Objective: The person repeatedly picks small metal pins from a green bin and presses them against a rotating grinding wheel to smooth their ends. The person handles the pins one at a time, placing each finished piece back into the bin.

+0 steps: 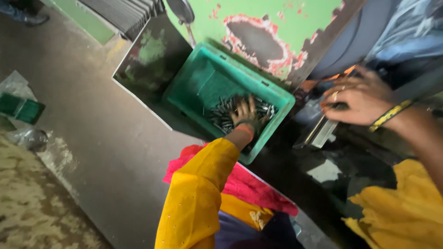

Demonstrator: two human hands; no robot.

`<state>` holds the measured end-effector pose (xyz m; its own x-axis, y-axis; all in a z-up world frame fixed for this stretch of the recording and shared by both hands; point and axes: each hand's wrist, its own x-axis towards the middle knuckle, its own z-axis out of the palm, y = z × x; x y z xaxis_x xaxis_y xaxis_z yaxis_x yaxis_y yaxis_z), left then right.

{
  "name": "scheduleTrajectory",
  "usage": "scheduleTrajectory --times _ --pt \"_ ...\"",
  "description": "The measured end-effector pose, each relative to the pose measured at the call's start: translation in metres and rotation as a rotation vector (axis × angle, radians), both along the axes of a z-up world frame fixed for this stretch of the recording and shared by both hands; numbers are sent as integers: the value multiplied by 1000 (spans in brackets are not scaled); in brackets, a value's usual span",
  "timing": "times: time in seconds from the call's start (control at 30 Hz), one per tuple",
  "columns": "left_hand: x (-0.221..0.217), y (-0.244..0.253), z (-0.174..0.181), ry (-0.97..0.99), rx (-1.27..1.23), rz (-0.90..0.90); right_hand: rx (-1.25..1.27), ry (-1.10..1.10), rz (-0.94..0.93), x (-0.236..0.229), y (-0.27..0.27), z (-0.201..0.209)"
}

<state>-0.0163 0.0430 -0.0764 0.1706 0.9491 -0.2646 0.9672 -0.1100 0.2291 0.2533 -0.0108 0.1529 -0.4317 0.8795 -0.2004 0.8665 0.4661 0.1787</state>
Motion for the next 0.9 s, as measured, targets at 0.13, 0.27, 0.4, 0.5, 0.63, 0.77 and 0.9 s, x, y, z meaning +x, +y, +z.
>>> scheduleTrajectory --times 0.13,0.27,0.4,0.5,0.63,0.77,0.9 --pt "-2 13 -39 44 73 -58 -32 109 -26 -9 -1 13" --pt "-8 41 -87 142 263 -181 -5 169 -43 -11 -4 19" --pt "-14 58 -132 311 516 -287 -29 216 -38 -11 -4 21" --pt "-12 69 -138 233 362 -304 -52 216 -52 -11 -4 23" --pt "-11 72 -122 71 34 -311 -38 194 -26 -9 -3 21" --pt "-6 67 -99 59 -108 -231 -6 220 3 -5 -3 14" --pt "-11 54 -68 -102 -7 -130 14 199 28 -3 -3 9"
